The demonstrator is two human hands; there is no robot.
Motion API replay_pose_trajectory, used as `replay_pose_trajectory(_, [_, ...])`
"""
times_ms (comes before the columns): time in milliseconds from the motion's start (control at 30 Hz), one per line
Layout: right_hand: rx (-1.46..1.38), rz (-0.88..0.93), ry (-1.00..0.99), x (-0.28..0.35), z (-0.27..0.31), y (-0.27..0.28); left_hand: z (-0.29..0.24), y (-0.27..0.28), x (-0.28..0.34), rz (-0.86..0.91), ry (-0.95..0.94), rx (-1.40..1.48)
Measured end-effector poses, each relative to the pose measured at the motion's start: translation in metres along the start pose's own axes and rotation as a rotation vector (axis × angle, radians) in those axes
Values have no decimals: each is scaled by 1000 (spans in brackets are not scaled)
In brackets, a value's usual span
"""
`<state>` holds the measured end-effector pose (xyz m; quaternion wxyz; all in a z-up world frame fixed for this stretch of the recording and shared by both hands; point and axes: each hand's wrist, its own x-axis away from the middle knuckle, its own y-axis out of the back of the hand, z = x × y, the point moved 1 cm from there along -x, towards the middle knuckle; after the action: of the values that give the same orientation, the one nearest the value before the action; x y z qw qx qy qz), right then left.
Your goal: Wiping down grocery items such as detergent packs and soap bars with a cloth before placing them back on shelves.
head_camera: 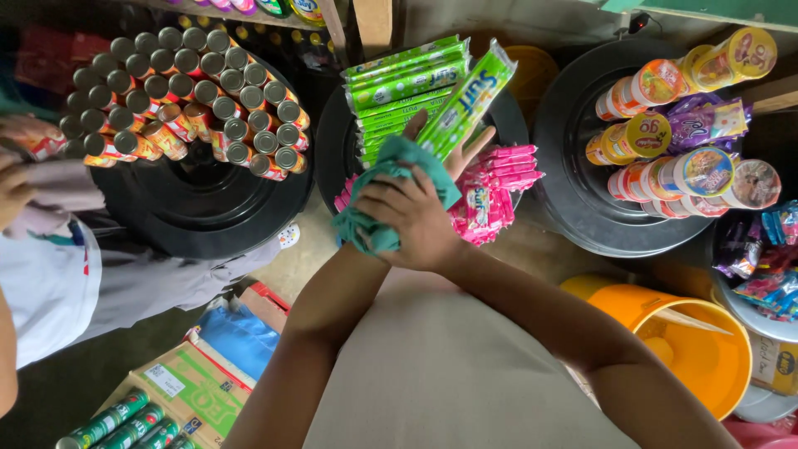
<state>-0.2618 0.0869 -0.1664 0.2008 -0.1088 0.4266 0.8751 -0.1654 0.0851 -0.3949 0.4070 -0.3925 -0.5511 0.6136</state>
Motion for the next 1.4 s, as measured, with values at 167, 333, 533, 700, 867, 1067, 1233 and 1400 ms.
replay_pose_trajectory(167, [-26,38,195,-11,-26,20,-5,-15,-3,55,130,-77])
replay_pose_trajectory(333, [48,-205,-12,-22,-77,45,12,-98,-1,3,161,27])
replay_pose_trajectory(533, [72,-41,95,5,-14,7,10,-96,6,44,159,-74])
replay_pose_trajectory(700, [12,77,256,1,-39,28,17,-92,17,74,135,-177])
replay_pose_trajectory(867, [108,-203,-74,-15,-97,69,25,-121,-6,-117,257,181])
replay_pose_trajectory(1067, [76,-119,140,5,-25,37,19,-38,-38,170,82,-45])
replay_pose_trajectory(1233, [74,-63,121,2,-72,55,29,-105,-10,66,110,51])
replay_pose_trajectory(1400, [-84,-276,-147,-12,-150,81,38,-172,14,28,153,186])
